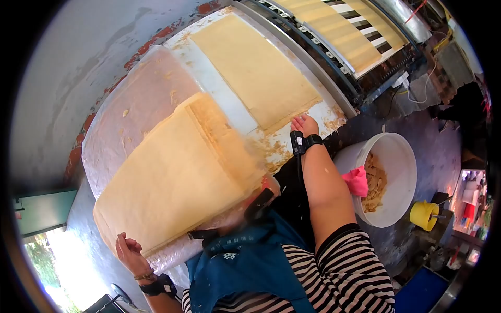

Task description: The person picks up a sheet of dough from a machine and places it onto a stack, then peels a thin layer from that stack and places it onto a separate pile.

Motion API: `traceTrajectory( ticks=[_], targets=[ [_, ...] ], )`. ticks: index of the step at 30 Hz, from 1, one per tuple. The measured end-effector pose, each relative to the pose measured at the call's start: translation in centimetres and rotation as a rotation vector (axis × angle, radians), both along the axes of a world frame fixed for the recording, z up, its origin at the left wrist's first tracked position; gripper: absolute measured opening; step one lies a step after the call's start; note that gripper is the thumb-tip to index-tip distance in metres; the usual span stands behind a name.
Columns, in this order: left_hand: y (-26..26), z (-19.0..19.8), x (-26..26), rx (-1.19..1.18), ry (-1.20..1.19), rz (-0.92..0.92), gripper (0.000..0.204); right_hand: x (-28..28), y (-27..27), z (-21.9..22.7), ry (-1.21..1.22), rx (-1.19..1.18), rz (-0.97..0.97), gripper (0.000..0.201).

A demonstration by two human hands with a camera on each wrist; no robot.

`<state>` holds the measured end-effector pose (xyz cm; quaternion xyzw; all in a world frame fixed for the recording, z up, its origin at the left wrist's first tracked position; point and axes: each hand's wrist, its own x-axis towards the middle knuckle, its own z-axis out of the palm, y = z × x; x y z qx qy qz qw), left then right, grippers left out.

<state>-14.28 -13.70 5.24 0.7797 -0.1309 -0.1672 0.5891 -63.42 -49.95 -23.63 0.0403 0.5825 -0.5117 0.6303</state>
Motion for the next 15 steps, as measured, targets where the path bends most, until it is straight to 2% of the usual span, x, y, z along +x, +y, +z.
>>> traceTrajectory(
  ticks=[2,5,11,12,15],
  targets=[
    [-0.6,-0.2,-0.1,0.001,0.009,-0.023,0.026,0.1,-0.1,0.4,0.022,-0.022,0.024,0.025],
    [-1.3,-0.2,-0.2,0.011,0.012,-0.057,0.025,0.3,-0.9,-0.1,0.166,-0.047,0.1,0.03],
    [-2.4,-0.1,-1.0,0.062,0.007,-0.071,0.025,-0.3,-2.5,0.3,0.443,0.16,0.101,0.035],
    [-2.5,-0.2,-0.9,0.064,0.006,-0.074,0.025,-0.1,-2.5,1.4,0.527,0.208,0.2,0.035],
    [-2.6,-0.6,-0.7,0.075,0.009,-0.083,0.024,-0.4,-3.1,0.9,0.694,0.2,0.449,0.033]
  ],
)
